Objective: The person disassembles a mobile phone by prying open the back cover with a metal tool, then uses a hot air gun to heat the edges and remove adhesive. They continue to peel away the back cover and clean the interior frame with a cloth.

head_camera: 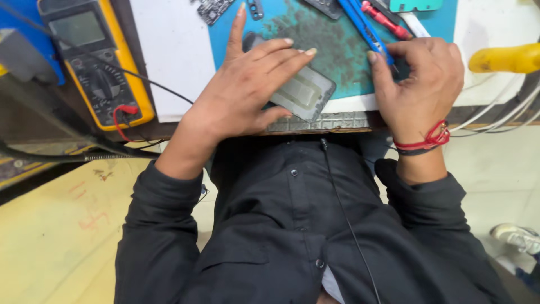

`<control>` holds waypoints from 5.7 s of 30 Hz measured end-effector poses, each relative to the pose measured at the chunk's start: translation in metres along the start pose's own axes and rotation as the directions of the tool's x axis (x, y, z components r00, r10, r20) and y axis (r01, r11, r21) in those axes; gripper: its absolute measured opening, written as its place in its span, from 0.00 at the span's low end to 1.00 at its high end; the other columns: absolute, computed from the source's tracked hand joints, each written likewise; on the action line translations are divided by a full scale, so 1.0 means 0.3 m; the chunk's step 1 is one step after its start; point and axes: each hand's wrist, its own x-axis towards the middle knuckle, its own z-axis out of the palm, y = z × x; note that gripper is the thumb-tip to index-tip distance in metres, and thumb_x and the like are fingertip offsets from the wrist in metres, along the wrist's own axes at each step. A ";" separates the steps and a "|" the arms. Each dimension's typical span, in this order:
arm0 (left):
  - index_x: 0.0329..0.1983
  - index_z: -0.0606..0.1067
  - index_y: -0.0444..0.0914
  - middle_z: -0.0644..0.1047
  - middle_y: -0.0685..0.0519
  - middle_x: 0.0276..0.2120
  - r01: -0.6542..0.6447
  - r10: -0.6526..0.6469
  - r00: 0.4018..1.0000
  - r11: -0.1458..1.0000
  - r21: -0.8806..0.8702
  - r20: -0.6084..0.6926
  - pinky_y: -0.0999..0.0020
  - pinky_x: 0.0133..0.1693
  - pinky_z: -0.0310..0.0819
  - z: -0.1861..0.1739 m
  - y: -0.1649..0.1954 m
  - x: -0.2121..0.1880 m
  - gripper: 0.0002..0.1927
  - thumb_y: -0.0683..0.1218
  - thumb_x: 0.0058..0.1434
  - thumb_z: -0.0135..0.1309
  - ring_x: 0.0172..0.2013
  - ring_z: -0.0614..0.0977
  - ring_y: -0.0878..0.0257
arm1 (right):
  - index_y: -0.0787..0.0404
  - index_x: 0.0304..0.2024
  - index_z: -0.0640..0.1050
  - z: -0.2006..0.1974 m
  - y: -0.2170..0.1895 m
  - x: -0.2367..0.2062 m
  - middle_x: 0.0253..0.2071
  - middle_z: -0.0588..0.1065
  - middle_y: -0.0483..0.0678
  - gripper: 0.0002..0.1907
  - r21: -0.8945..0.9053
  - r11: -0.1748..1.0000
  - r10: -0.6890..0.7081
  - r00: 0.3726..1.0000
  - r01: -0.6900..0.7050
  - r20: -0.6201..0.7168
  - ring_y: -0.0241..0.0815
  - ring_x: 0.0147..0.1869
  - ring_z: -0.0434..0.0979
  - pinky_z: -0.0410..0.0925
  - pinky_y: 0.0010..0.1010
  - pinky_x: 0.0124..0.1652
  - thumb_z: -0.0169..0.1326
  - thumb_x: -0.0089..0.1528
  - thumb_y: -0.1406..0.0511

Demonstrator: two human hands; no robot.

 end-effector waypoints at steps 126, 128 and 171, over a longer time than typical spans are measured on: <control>0.63 0.78 0.43 0.66 0.54 0.71 0.451 -0.434 0.837 0.892 -0.031 -0.334 0.49 0.65 0.51 0.077 -0.041 -0.185 0.32 0.66 0.63 0.64 0.66 0.64 0.53 | 0.61 0.46 0.80 0.196 -0.413 0.245 0.45 0.74 0.49 0.07 0.177 0.952 -0.272 0.955 0.250 0.117 0.48 0.42 0.79 0.70 0.36 0.40 0.63 0.66 0.73; 0.63 0.77 0.43 0.66 0.55 0.71 0.455 -0.441 0.836 0.890 -0.039 -0.327 0.49 0.65 0.51 0.073 -0.040 -0.186 0.32 0.65 0.63 0.64 0.66 0.64 0.53 | 0.61 0.46 0.80 0.195 -0.406 0.256 0.45 0.74 0.48 0.07 0.200 0.944 -0.293 0.946 0.263 0.138 0.48 0.42 0.78 0.70 0.36 0.39 0.63 0.65 0.73; 0.65 0.79 0.45 0.67 0.55 0.70 0.446 -0.433 0.829 0.894 -0.047 -0.354 0.49 0.66 0.51 0.082 -0.039 -0.187 0.33 0.66 0.63 0.69 0.66 0.65 0.53 | 0.60 0.40 0.83 0.162 -0.364 0.278 0.43 0.76 0.46 0.05 0.303 0.875 -0.450 0.865 0.377 0.223 0.45 0.37 0.79 0.69 0.33 0.35 0.65 0.61 0.70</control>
